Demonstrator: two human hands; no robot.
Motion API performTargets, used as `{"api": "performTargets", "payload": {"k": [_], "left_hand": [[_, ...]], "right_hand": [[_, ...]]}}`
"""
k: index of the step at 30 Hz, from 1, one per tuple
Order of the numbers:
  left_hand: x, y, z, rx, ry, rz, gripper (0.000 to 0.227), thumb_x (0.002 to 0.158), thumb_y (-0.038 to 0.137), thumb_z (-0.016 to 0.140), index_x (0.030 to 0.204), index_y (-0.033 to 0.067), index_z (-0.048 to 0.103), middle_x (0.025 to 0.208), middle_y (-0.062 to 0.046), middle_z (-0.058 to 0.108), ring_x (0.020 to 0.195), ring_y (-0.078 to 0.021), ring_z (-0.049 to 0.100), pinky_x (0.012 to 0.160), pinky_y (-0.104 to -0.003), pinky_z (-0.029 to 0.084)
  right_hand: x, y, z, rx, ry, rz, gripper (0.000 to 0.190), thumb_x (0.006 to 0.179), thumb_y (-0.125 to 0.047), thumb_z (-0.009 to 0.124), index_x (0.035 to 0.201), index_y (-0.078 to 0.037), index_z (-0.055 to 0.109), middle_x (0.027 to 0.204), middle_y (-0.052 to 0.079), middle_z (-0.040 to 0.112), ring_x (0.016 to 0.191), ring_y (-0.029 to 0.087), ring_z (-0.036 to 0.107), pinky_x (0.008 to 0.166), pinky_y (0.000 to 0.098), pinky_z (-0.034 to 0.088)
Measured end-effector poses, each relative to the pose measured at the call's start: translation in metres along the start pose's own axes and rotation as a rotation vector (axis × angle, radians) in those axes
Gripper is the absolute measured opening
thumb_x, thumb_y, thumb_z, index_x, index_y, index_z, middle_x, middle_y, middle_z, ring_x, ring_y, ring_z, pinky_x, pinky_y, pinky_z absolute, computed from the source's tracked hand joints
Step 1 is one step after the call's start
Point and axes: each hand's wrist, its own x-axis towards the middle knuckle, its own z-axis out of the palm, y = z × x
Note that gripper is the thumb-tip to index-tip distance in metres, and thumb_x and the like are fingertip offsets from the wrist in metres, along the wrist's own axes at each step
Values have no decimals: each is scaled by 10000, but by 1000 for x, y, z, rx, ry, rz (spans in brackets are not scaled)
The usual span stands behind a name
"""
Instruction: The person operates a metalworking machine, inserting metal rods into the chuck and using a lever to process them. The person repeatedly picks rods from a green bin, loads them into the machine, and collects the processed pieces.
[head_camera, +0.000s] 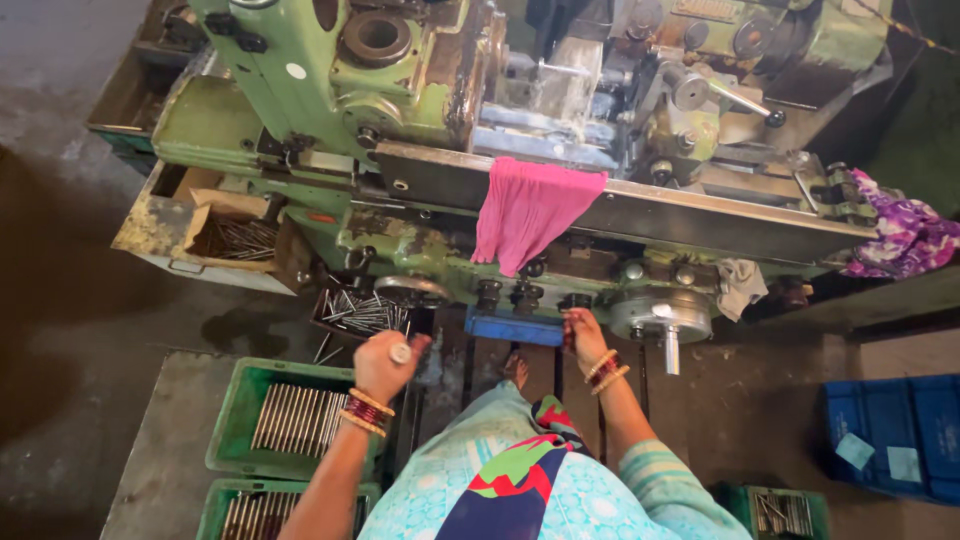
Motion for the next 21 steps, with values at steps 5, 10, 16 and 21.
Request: {"api": "performTargets", "payload": {"k": [5, 10, 16, 21], "left_hand": [[-29, -29, 23, 33, -33, -318, 601, 852, 457, 797, 548, 33, 498, 561, -202, 529, 551, -448, 524, 482, -493, 407], [-31, -14, 54, -48, -246, -404, 535, 797, 459, 806, 551, 51, 562, 535, -192, 566, 522, -439, 553, 475, -492, 432], [73, 77, 68, -202, -363, -16, 499, 822, 431, 806, 585, 73, 552, 607, -142, 578, 548, -392, 569, 492, -484, 422], [232, 139, 88, -398, -173, 522, 439, 865, 360, 788, 638, 89, 528, 607, -127, 519, 548, -338, 551, 514, -455, 425]], "right_hand": [[-29, 6, -36, -107, 213, -10, 82, 1013, -231, 645, 996, -152, 634, 716, -50, 489, 549, 69, 375, 454, 250, 285], [-40, 10, -54, -265, 135, -175, 59, 946, -120, 663, 964, -91, 711, 879, -37, 664, 737, 49, 519, 631, 224, 409], [-22, -54, -60, -250, -7, -352, 36, 888, 1, 704, 894, -28, 683, 940, 40, 729, 914, 131, 677, 860, 282, 551], [30, -226, -94, -583, 302, -796, 223, 956, 25, 451, 1073, -42, 628, 1038, 56, 640, 939, 129, 597, 858, 275, 499]]}}
